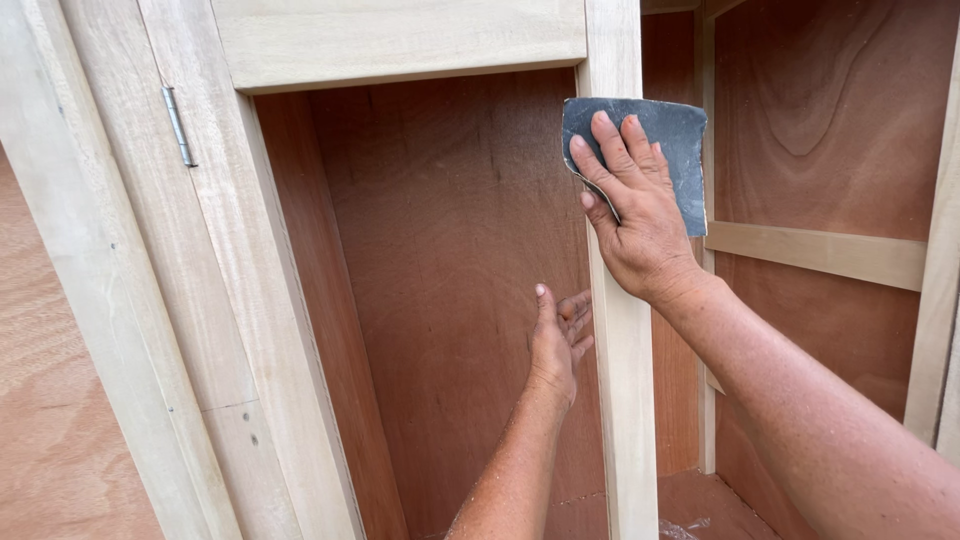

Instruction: The person sands a wooden cabinet with a sheet of sandpaper, working over its interior shelves, frame edges, door panels, and top rail, steadying the cabinet with the other hand and moving progressively across its surfaces.

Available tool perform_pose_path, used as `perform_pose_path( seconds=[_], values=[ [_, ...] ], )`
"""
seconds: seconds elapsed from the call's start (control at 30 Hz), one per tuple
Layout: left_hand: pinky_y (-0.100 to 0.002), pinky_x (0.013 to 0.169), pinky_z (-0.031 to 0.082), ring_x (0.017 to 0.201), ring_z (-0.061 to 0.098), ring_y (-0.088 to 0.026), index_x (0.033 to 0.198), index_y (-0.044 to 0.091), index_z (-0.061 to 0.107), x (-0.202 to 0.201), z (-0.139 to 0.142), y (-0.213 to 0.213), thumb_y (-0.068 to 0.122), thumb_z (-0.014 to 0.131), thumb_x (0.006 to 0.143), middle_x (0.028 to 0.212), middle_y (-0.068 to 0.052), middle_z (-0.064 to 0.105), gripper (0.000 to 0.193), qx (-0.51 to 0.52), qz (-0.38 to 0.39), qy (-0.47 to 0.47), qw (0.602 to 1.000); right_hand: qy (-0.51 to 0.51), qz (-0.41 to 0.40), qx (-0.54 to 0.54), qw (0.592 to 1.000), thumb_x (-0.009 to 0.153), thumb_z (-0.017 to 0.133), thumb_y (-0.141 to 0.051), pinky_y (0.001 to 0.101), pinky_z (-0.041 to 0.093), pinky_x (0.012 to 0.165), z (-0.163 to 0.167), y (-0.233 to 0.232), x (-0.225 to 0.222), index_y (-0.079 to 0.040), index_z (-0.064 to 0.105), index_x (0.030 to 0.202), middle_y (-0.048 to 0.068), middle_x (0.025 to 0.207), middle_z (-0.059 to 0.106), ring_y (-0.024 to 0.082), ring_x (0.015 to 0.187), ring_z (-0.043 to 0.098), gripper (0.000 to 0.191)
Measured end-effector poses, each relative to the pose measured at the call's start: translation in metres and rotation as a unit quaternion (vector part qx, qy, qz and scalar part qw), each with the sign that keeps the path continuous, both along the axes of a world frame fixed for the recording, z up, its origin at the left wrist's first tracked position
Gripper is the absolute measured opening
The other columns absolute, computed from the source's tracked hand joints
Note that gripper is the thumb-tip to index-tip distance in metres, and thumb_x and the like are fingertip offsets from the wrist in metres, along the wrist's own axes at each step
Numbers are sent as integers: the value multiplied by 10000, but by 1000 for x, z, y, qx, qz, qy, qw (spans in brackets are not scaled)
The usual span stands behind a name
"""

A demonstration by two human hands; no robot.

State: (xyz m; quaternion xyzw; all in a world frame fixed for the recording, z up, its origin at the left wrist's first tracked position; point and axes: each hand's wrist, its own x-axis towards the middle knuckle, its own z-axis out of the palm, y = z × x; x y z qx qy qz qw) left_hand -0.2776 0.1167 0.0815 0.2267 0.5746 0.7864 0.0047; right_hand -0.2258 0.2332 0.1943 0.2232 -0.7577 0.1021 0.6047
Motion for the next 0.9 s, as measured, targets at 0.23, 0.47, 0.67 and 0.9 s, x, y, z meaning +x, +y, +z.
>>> perform_pose_path(
  seconds=[0.23, 0.47, 0.67, 0.9],
  values=[
    [-541, 1221, 266, 1505, 343, -298, 1437, 73, 538, 6, 7, -11, 751, 64, 903, 1556, -144, 476, 985, 7, -8, 22, 1000, 29, -8, 49, 998, 1090, 467, -290, 515, 110, 1306, -16, -1, 26, -272, 441, 1570, 9, 1709, 263, 262, 1596, 156, 481],
    [-534, 1231, 284, 1510, 339, -321, 1436, 74, 544, 6, 14, -22, 765, 78, 903, 1557, -160, 486, 989, 33, -3, 46, 998, 38, 8, 44, 998, 1131, 477, -295, 531, 101, 1311, 46, 6, 0, -273, 444, 1598, 15, 1725, 258, 292, 1608, 141, 468],
    [-538, 1220, 259, 1510, 321, -318, 1433, 71, 544, 8, 15, -16, 763, 62, 903, 1558, -149, 483, 996, 8, -25, 48, 998, 55, -10, 56, 997, 1118, 398, -375, 545, 80, 1288, 15, -3, 11, -242, 439, 1587, 24, 1712, 237, 287, 1588, 120, 489],
    [-534, 1220, 275, 1511, 324, -306, 1452, 104, 528, -9, 13, 1, 761, 68, 895, 1562, -139, 453, 977, 27, 11, 42, 999, 49, 11, 46, 998, 1144, 327, -367, 530, 45, 1324, 2, 14, -10, -284, 388, 1620, -7, 1739, 182, 238, 1615, 55, 487]
  ],
)
